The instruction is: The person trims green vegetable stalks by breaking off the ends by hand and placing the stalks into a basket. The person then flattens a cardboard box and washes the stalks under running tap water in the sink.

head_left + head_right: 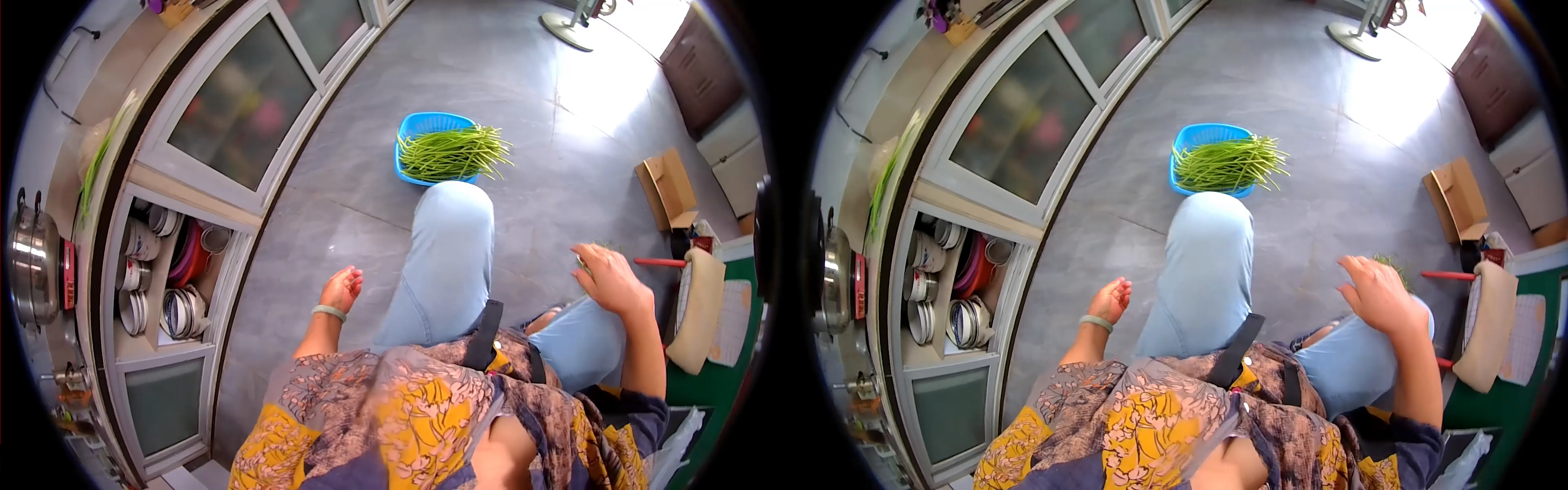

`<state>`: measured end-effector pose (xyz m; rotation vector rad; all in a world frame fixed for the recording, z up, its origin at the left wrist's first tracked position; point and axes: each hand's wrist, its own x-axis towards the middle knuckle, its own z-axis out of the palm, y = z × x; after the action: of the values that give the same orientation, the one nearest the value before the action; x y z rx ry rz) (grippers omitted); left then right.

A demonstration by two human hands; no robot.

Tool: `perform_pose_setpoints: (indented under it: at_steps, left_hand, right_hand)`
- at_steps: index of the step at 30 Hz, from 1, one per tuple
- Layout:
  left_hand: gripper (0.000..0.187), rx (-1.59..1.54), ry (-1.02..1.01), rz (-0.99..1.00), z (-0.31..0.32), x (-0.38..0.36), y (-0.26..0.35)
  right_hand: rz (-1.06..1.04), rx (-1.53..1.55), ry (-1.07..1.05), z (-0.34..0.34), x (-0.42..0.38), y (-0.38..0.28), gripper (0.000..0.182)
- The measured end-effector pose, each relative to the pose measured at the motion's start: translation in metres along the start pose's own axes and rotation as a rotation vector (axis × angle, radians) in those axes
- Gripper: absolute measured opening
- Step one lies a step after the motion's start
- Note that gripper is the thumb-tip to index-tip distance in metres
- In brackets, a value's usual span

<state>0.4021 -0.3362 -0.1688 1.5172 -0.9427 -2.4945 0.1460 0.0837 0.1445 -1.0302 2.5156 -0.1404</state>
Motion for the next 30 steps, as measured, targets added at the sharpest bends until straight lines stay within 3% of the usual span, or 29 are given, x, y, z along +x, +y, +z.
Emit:
perform_pose_setpoints:
  at_steps: [3, 6, 11, 12, 14, 17, 19, 22, 23, 24, 26, 30]
  left_hand:
    - [0.014, -0.018, -0.036, 0.010, -0.021, 0.018, 0.014]
    - [0.013, 0.008, -0.081, 0.020, 0.001, 0.030, 0.046]
    - [0.016, 0.235, -0.195, 0.041, 0.083, 0.077, 0.102]
    - [0.022, 0.389, -0.220, 0.112, 0.103, 0.095, 0.112]
    - [0.034, 0.681, -0.320, 0.046, 0.176, 0.089, 0.143]
    - [0.043, 1.303, -0.608, 0.079, 0.267, 0.103, 0.164]
    - [0.045, 1.602, -0.867, 0.153, 0.320, 0.115, 0.150]
    - [0.045, 1.583, -1.093, 0.170, 0.347, 0.153, 0.096]
    - [0.043, 1.646, -1.056, 0.212, 0.349, 0.160, 0.078]
    - [0.042, 1.723, -0.994, 0.530, 0.334, 0.189, 0.045]
    - [0.042, 1.596, -0.844, 0.682, 0.323, 0.209, 0.019]
    - [0.043, 1.455, -0.829, 0.699, 0.323, 0.230, 0.006]
  right_hand:
    - [-0.090, -0.064, 0.092, -0.005, 0.002, -0.003, 0.036]
    - [-0.108, -0.042, 0.087, -0.018, 0.017, -0.005, 0.036]
    - [0.009, 0.073, -0.139, -0.029, 0.082, 0.015, 0.036]
    - [0.039, 0.091, -0.208, -0.028, 0.101, 0.024, 0.036]
    - [-0.032, 0.169, -0.200, -0.015, 0.147, 0.051, 0.035]
    - [-0.060, 0.258, -0.236, -0.008, 0.224, 0.081, 0.036]
    - [-0.036, 0.444, -0.220, 0.007, 0.278, 0.100, 0.035]
    - [0.003, 0.508, -0.130, 0.017, 0.344, 0.110, 0.037]
    - [0.013, 0.492, -0.098, 0.021, 0.362, 0.109, 0.038]
    - [-0.008, 0.480, -0.068, 0.029, 0.379, 0.109, 0.038]
    - [-0.058, 0.458, -0.008, 0.044, 0.408, 0.105, 0.038]
    - [-0.124, 0.357, -0.026, 0.068, 0.465, 0.095, 0.035]
